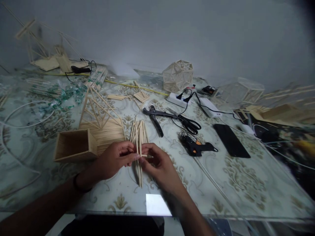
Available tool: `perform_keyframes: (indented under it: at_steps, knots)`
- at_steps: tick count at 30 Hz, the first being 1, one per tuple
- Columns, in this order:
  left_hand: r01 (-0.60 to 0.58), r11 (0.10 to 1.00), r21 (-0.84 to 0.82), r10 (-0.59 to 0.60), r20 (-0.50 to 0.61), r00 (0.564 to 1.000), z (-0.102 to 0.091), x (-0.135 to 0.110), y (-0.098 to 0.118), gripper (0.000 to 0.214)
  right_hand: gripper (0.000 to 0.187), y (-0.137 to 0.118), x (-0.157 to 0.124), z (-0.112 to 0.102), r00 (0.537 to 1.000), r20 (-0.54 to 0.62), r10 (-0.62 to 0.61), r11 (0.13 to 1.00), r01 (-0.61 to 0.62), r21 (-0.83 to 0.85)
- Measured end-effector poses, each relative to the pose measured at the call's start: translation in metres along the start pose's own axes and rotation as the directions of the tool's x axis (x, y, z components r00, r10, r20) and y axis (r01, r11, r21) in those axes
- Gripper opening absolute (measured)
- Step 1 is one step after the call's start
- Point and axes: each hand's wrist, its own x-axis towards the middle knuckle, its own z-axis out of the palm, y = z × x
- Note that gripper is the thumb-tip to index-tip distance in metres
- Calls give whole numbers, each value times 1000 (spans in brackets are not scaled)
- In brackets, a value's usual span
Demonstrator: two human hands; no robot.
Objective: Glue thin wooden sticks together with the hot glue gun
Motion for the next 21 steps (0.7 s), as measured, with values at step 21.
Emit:
perform_keyframes:
  at_steps: [21]
  knots:
    - [22, 999, 34, -19, -91, 996, -1, 0, -9, 20, 34, 6, 3, 0, 998, -13, 57, 989, -54, 137]
